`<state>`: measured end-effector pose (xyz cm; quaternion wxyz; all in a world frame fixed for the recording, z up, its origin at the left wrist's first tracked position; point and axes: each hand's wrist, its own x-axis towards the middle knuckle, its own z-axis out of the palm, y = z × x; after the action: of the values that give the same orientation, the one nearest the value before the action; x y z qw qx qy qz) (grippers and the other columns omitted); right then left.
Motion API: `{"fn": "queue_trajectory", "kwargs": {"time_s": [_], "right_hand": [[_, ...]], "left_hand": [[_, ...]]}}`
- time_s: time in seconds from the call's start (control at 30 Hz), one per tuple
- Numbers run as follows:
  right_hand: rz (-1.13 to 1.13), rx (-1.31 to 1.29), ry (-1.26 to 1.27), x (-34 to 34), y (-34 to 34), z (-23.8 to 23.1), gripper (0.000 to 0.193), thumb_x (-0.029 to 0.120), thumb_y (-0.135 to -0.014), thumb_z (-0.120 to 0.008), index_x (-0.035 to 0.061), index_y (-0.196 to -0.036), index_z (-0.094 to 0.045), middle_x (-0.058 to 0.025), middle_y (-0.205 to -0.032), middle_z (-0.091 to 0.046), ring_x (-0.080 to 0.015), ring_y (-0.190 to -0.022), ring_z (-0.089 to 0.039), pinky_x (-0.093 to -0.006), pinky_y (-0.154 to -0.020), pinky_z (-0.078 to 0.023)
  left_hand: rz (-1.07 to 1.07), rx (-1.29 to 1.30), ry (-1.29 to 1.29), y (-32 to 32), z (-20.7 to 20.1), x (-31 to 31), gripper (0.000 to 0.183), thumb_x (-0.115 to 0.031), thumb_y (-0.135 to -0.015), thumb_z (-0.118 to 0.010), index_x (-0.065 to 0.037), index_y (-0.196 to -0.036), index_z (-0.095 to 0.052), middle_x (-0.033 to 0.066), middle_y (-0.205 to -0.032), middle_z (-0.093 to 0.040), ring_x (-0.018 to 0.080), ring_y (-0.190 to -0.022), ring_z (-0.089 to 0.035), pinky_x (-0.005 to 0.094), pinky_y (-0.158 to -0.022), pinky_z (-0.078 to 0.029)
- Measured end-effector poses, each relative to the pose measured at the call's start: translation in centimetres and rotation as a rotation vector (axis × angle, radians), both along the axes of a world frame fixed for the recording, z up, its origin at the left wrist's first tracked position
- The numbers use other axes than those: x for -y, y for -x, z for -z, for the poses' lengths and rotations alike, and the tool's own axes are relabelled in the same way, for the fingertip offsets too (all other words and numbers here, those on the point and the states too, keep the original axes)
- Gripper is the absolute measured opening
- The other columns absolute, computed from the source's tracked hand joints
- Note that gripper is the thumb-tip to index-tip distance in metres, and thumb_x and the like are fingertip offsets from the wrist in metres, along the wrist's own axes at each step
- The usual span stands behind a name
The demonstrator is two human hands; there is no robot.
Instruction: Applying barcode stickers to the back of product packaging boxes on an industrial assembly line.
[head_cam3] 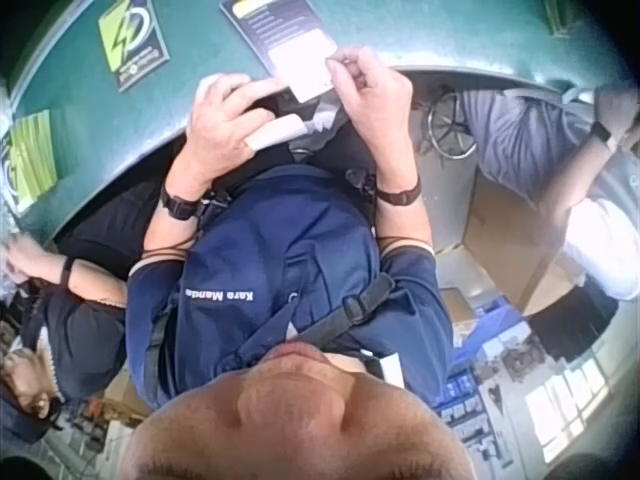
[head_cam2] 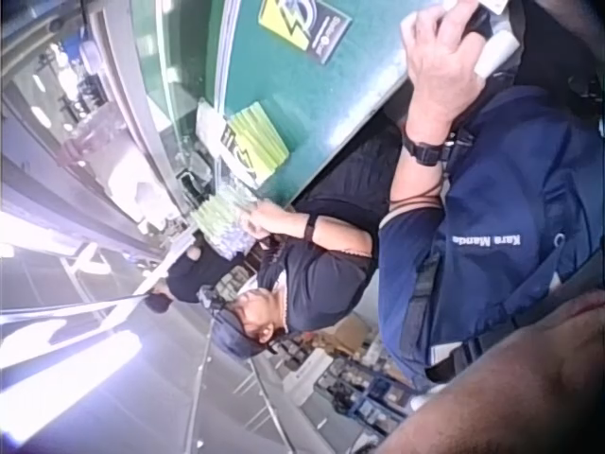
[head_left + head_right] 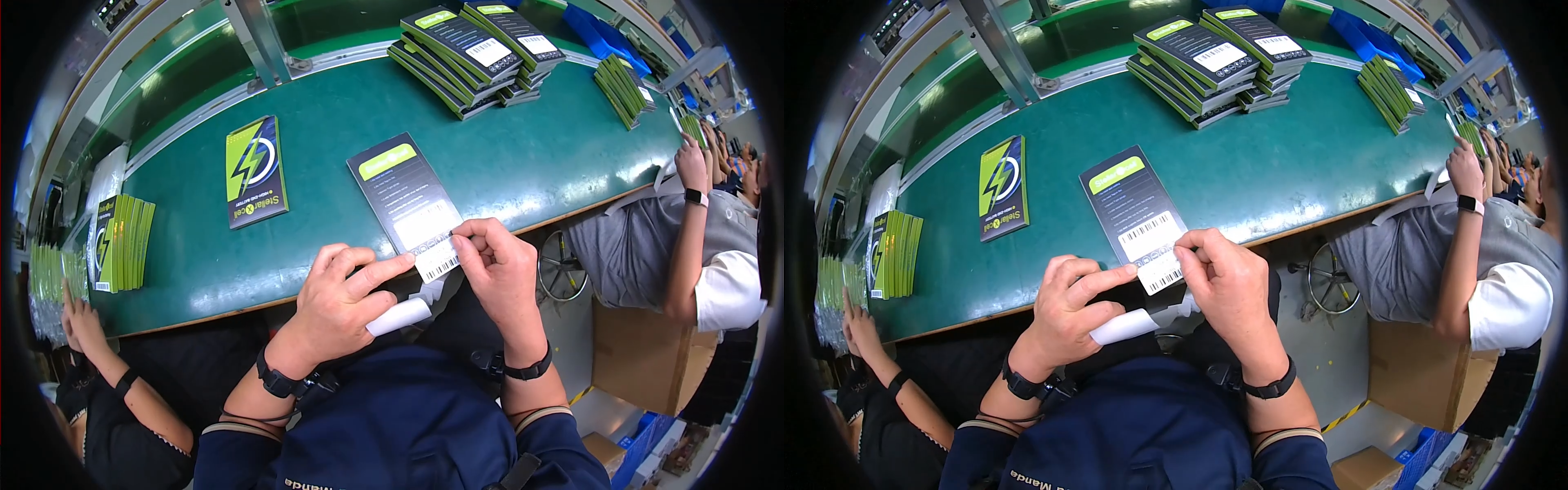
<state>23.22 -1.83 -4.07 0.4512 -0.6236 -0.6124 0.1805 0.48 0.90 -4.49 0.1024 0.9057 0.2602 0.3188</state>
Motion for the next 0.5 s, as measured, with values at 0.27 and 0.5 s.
{"fn": "queue_trajectory", "kwargs": {"time_s": [0.27, 0.5], "right_hand": [[-0.001, -0.015, -0.04, 0.01, -0.03, 0.72, 0.009, 0.003, -0.085, -0.076, 0.0042, -0.091, -0.069, -0.0041, -0.064, -0.063, -0.0119, -0.052, -0.058, -0.0268, -0.049, -0.044], [0.007, -0.022, -0.073, 0.17, -0.02, 1.0, 0.01, 0.0, -0.084, -0.076, 0.0042, -0.09, -0.069, -0.0032, -0.065, -0.064, -0.0117, -0.052, -0.058, -0.0263, -0.049, -0.043]], "left_hand": [[-0.017, 0.008, 0.003, -0.07, 0.1, -0.05, 0.021, -0.025, -0.072, -0.079, -0.011, -0.067, -0.065, -0.0044, -0.124, -0.069, 0.0217, -0.096, -0.058, 0.0394, -0.085, -0.044], [-0.008, 0.029, -0.001, -0.05, 0.11, -0.06, 0.017, -0.02, -0.067, -0.081, -0.01, -0.074, -0.069, 0.0025, -0.12, -0.07, 0.0242, -0.093, -0.058, 0.0399, -0.082, -0.045]]}}
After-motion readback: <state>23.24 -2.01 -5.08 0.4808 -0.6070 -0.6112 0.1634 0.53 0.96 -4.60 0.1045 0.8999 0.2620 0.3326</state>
